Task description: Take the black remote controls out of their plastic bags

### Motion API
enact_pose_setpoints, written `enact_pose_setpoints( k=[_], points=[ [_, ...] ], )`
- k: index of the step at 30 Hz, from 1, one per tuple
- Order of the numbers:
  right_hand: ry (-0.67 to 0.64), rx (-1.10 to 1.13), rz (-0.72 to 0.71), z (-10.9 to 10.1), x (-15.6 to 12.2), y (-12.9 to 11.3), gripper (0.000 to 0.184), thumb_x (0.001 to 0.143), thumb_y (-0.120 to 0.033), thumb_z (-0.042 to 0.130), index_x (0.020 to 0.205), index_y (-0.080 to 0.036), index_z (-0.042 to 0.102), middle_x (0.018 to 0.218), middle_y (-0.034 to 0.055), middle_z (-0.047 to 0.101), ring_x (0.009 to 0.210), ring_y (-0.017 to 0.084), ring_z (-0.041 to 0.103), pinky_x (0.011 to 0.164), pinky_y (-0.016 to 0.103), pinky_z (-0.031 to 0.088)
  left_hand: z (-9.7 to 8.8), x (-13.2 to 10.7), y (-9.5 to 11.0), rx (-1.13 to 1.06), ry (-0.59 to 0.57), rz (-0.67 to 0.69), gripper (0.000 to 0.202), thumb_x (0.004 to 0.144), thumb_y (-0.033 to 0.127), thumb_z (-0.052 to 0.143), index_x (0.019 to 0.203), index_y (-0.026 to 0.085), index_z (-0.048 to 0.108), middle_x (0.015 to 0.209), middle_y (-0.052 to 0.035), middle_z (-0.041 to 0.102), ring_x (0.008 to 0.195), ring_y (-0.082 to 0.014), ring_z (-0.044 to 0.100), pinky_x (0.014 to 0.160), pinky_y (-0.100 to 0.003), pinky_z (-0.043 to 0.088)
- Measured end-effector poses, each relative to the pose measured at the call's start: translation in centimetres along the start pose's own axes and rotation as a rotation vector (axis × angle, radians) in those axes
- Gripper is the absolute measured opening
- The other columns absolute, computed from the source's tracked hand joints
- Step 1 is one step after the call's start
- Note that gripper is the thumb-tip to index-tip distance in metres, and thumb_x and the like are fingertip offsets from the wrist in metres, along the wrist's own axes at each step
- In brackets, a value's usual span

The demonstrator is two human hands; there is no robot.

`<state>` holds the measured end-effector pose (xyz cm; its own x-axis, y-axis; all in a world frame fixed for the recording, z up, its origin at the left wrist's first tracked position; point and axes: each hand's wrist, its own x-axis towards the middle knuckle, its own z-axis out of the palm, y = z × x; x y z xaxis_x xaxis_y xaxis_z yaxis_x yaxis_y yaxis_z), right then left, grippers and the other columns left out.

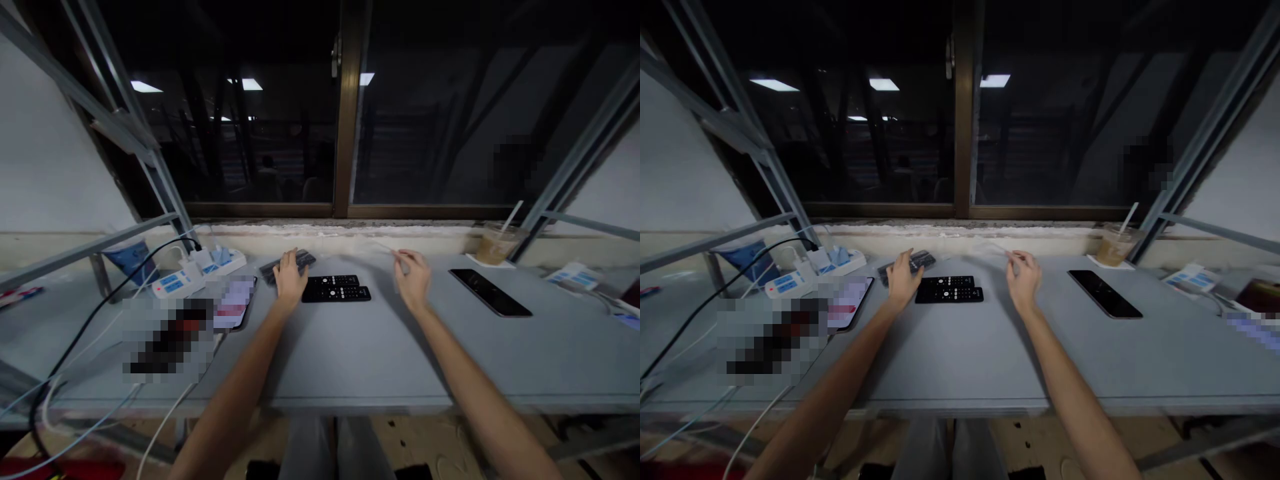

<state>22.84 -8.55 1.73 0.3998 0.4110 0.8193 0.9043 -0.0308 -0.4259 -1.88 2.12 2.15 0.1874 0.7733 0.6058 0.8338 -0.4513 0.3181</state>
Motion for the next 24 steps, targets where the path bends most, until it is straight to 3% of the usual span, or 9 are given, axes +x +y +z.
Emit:
enact_pose_setpoints(
  k=[3, 5, 9, 11, 18, 24],
  points=[
    [0.128, -0.161, 0.119, -0.5, 0.2, 1.5, 0.032, 0.080, -0.023, 0.041, 0.102, -0.020, 0.064, 0.106, 0.0082, 0.058, 0.091, 0.022, 0.049, 0.079, 0.037, 0.031, 1.4, 0.0, -1.6, 0.037, -0.122, -0.040, 0.038, 0.084, 0.024, 0.041, 0.121, 0.016, 0.045, 0.130, -0.0111, 0.046, 0.124, -0.0223, 0.035, 0.094, -0.037, 0.032],
    [0.130, -0.249, 0.161, -0.7, 0.0, 2.6, 0.035, 0.080, -0.022, 0.040, 0.108, -0.021, 0.062, 0.111, 0.0090, 0.055, 0.094, 0.023, 0.046, 0.080, 0.039, 0.029, 2.0, -0.1, -2.2, 0.063, -0.190, -0.069, 0.034, 0.085, 0.023, 0.038, 0.117, 0.017, 0.049, 0.130, -0.0102, 0.047, 0.126, -0.0219, 0.033, 0.095, -0.037, 0.031],
    [-0.124, -0.373, 0.229, -0.4, -0.9, 4.5, 0.037, 0.078, -0.020, 0.043, 0.111, -0.016, 0.059, 0.114, 0.0151, 0.053, 0.099, 0.027, 0.044, 0.080, 0.042, 0.028, 1.9, -0.4, -2.6, 0.071, -0.222, -0.053, 0.030, 0.086, 0.022, 0.036, 0.110, 0.020, 0.054, 0.127, -0.0068, 0.051, 0.123, -0.0201, 0.037, 0.095, -0.037, 0.031],
    [-0.182, -0.377, 0.226, -0.3, -1.2, 4.9, 0.034, 0.077, -0.021, 0.046, 0.108, -0.014, 0.061, 0.111, 0.0165, 0.054, 0.099, 0.028, 0.045, 0.080, 0.043, 0.029, 1.5, -0.4, -2.6, 0.075, -0.218, -0.050, 0.029, 0.086, 0.021, 0.037, 0.108, 0.022, 0.056, 0.124, -0.0063, 0.053, 0.118, -0.0202, 0.042, 0.094, -0.037, 0.031],
    [-0.180, -0.352, 0.088, -0.5, -1.1, 2.7, 0.028, 0.075, -0.030, 0.054, 0.096, -0.016, 0.065, 0.103, 0.0123, 0.062, 0.094, 0.026, 0.052, 0.084, 0.043, 0.028, 0.9, -0.6, -3.3, 0.110, -0.198, -0.107, 0.034, 0.082, 0.024, 0.046, 0.115, 0.016, 0.051, 0.120, -0.0135, 0.053, 0.114, -0.0262, 0.044, 0.092, -0.039, 0.032],
    [-0.370, -0.421, 0.128, 0.0, -1.5, 2.1, 0.031, 0.069, -0.017, 0.054, 0.099, -0.020, 0.065, 0.098, 0.0091, 0.065, 0.082, 0.022, 0.059, 0.075, 0.037, 0.039, 0.4, -0.3, -3.4, 0.100, -0.194, -0.090, 0.036, 0.078, 0.020, 0.052, 0.114, 0.019, 0.052, 0.109, -0.0115, 0.057, 0.103, -0.0248, 0.051, 0.090, -0.039, 0.033]
  ],
)
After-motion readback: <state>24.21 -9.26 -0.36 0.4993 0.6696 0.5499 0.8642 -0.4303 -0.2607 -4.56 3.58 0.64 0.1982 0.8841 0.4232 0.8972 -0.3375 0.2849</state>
